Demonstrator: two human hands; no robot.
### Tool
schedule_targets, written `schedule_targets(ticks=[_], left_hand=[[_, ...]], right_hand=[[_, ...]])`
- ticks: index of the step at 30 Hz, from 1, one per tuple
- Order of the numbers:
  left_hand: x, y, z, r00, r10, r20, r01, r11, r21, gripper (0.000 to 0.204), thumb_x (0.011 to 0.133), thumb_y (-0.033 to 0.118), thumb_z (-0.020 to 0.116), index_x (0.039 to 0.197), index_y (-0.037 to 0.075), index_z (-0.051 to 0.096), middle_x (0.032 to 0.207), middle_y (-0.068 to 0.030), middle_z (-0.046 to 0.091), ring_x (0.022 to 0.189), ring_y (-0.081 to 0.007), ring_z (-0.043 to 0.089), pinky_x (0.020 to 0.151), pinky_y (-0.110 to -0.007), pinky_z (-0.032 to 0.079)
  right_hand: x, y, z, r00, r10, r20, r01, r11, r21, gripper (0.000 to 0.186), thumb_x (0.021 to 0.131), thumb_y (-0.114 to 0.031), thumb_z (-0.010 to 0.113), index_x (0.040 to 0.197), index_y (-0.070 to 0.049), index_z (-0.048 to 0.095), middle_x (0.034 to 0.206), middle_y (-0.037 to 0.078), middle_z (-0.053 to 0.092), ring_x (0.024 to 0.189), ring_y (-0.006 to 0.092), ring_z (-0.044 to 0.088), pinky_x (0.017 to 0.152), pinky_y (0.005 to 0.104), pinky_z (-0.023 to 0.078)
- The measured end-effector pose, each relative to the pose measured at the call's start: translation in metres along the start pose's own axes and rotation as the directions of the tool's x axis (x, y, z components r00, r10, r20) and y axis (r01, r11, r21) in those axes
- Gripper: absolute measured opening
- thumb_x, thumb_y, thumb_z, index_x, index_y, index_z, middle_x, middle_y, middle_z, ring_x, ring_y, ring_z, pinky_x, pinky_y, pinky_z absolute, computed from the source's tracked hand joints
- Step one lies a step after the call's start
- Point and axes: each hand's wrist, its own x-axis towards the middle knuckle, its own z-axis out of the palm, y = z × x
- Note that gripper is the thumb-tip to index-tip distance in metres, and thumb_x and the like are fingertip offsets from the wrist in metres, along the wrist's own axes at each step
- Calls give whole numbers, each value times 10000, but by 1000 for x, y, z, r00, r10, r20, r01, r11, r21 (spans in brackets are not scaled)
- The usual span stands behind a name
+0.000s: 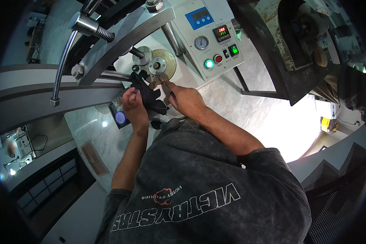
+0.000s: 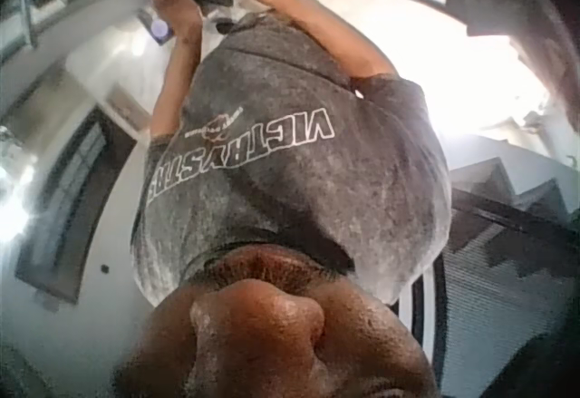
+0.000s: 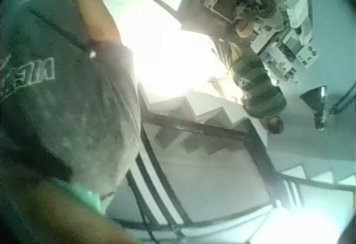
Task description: The recorder uses a dental press machine and tools to shape a dental prosthetic piece.
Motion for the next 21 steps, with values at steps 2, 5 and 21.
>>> schedule_targets(ticks=[2, 5, 21], left_hand=[[-10, 2, -1, 998, -57, -2, 57, 998, -32, 203, 965, 53, 644, 1162, 33, 600, 1065, -45, 634, 979, -113, 596, 887, -250, 462], [-14, -11, 5, 995, -90, 41, 95, 984, -154, 215, 962, 49, 651, 1166, 34, 584, 1059, -41, 630, 969, -112, 588, 886, -253, 456], [12, -7, 20, 980, 83, 182, -65, 993, -103, 218, 979, 0, 611, 1194, 2, 575, 1111, -64, 611, 997, -108, 602, 888, -230, 489]], right_hand=[[-2, -1, 0, 1000, 10, 3, -10, 1000, 23, 493, 898, -220, 627, 1350, -49, 530, 890, 184, 711, 807, 382, 704, 723, 490, 564], [-5, -3, 7, 1000, -10, 25, 8, 996, 87, 502, 903, -205, 621, 1367, -44, 519, 906, 192, 711, 823, 390, 701, 737, 497, 562], [-2, 2, 12, 1000, -2, 13, 0, 994, 106, 483, 920, -186, 583, 1382, -66, 513, 961, 190, 714, 844, 383, 702, 749, 500, 561]])
